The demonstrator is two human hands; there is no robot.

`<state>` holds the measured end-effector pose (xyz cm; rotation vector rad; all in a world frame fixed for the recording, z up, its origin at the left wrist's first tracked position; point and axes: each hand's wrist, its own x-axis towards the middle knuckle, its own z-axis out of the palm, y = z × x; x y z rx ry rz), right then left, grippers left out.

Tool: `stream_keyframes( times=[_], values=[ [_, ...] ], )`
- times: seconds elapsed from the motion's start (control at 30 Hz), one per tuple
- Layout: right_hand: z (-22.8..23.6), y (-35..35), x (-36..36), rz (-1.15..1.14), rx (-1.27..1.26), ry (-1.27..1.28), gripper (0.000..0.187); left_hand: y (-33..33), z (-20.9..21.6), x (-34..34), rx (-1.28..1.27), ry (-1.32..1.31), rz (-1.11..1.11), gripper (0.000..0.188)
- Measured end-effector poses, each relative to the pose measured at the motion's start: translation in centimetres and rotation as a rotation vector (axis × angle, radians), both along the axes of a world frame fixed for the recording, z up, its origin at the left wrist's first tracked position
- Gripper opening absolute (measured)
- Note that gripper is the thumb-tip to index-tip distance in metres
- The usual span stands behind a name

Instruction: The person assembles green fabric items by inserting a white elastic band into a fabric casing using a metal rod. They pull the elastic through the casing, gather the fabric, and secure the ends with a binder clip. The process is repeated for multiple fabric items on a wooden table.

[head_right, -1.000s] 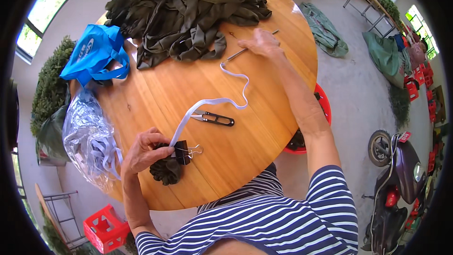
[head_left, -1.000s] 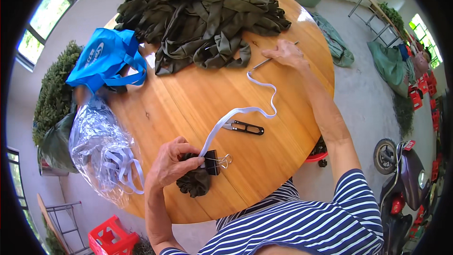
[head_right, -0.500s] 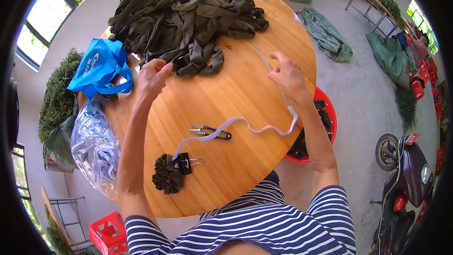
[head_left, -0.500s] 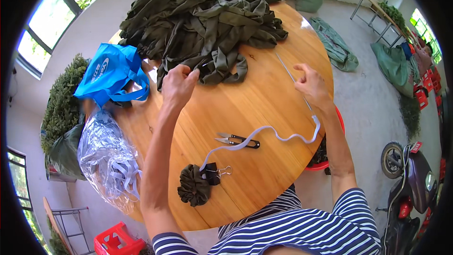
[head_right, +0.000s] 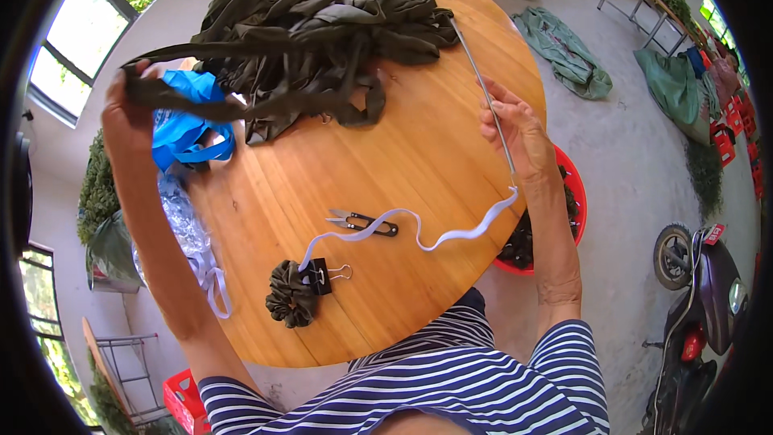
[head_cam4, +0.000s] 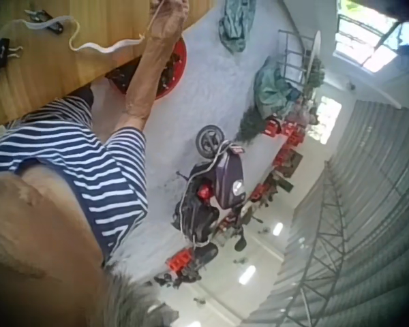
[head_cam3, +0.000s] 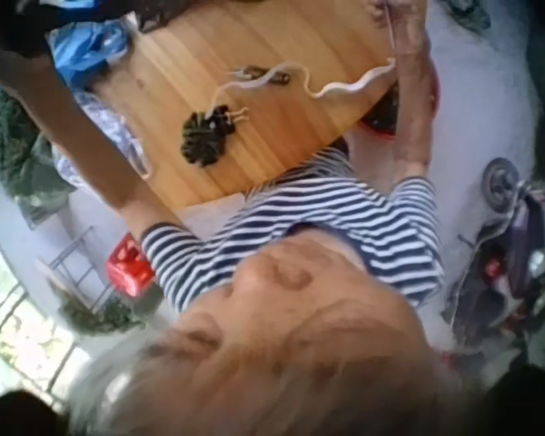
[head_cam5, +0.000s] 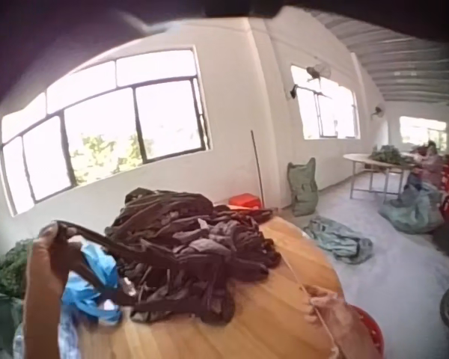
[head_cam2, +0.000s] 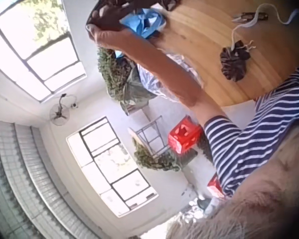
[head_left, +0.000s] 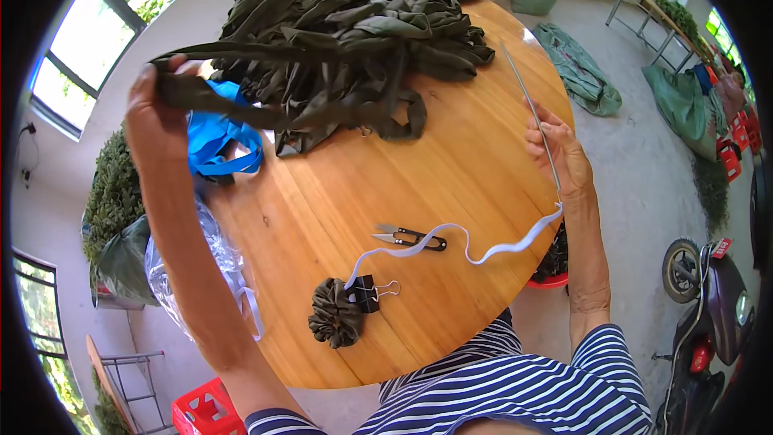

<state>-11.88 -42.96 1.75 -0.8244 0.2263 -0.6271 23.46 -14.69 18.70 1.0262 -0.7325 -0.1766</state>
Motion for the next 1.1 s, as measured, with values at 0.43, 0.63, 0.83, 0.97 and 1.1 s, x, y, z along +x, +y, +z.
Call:
stream_keyframes(
  times=[0.43,0.63,0.83,0.97,1.1],
  values=[
    [3.9,8.5,12.0,0.424,-0.365,0.347,0.023,5.1,-11.4,-8.8,0.138,0.443,-0.081,0.02],
    [2.2,14.8,15.6,0.633,-0.329,0.379,0.018,5.1,-15.0,-11.7,-0.047,0.794,-0.307,0.024],
    [2.1,19.3,14.6,0.528,-0.654,0.384,0.019,4.7,-16.2,-11.9,-0.143,0.753,-0.217,0.02],
    [-0.7,19.0,14.8,0.531,-0.633,0.312,0.016,3.9,-15.7,-13.2,-0.091,0.771,-0.224,0.021],
    [2.4,18.1,14.4,0.657,-0.315,0.44,0.014,5.6,-15.9,-11.0,0.25,0.598,-0.265,0.031]
  ],
)
